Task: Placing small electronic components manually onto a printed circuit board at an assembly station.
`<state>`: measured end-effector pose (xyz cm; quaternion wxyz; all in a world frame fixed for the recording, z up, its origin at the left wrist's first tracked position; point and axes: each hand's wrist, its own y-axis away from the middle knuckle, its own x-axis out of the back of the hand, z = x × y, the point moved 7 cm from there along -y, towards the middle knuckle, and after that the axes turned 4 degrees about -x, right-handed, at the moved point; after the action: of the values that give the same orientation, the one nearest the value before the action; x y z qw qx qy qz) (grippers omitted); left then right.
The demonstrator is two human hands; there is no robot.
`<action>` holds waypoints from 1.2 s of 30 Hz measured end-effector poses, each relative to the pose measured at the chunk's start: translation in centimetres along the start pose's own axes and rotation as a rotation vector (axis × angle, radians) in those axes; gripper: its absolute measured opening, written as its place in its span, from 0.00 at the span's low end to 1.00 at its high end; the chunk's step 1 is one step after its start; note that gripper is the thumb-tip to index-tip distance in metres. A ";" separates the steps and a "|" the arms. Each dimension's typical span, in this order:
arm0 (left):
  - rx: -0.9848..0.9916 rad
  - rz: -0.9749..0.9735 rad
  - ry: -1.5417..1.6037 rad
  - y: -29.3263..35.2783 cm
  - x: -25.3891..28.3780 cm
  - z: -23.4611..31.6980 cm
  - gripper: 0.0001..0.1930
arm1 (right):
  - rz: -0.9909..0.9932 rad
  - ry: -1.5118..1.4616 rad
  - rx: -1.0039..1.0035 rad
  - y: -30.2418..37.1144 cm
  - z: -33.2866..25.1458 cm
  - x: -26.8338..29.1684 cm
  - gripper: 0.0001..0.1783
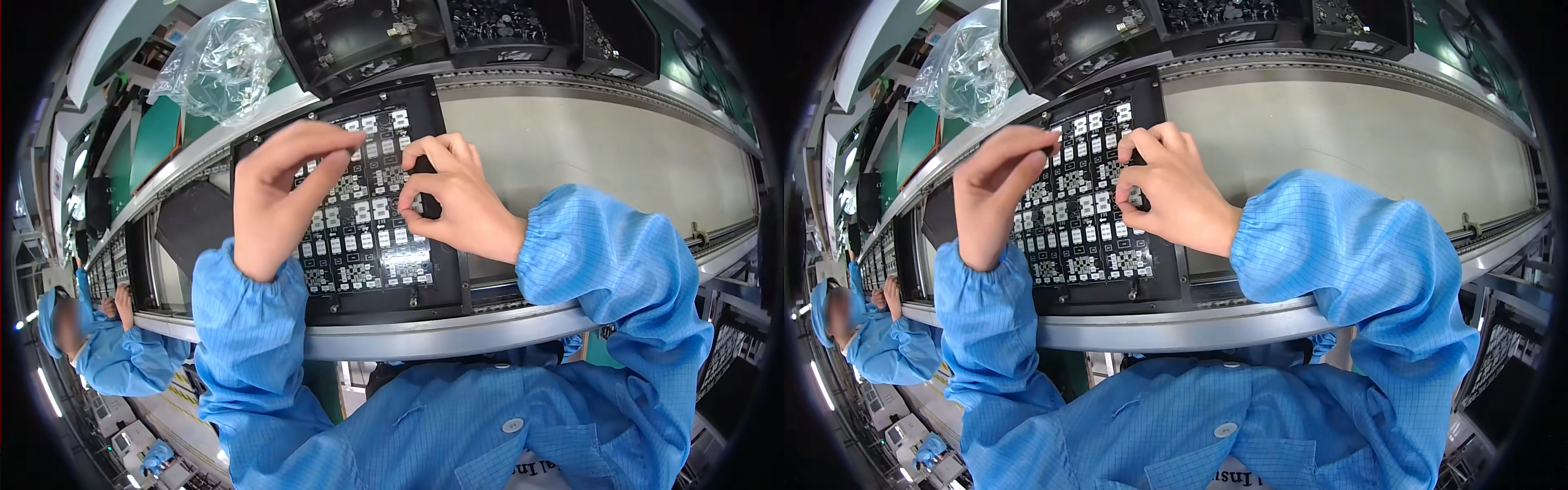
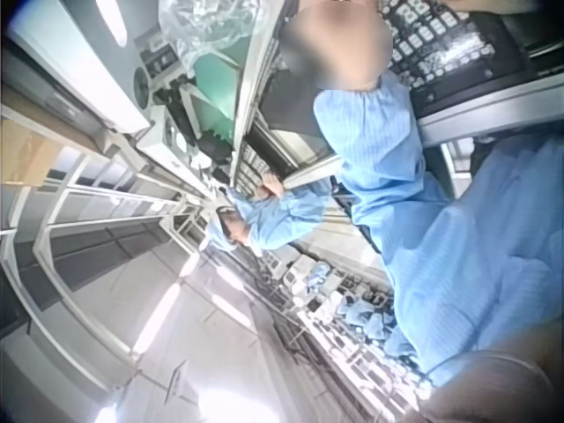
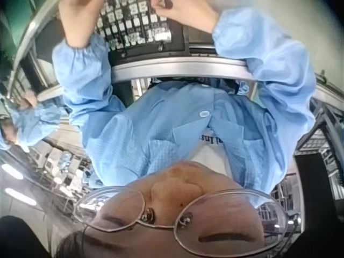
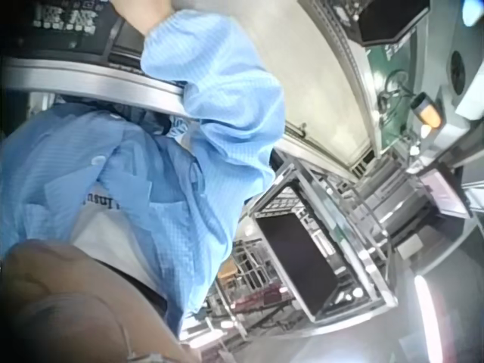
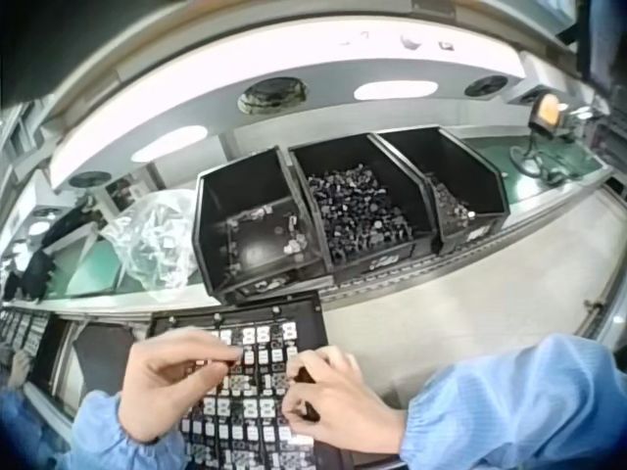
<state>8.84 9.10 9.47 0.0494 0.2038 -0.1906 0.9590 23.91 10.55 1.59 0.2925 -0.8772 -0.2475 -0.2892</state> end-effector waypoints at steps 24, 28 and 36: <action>-0.148 -0.099 -0.557 4.4 -5.3 -3.4 0.09 | -0.015 -0.162 -0.155 0.6 2.2 2.7 0.16; -0.110 -0.141 -0.571 3.7 -5.6 -3.1 0.08 | -0.014 -0.171 -0.153 0.6 2.8 2.9 0.16; -0.098 -0.149 -0.632 3.0 -6.1 -3.0 0.09 | -0.019 -0.174 -0.157 0.6 3.5 3.1 0.16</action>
<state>12.78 7.35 3.44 0.0675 0.5020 -0.2271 0.8318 27.75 13.27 1.12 0.1975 -0.9168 -0.2569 -0.2333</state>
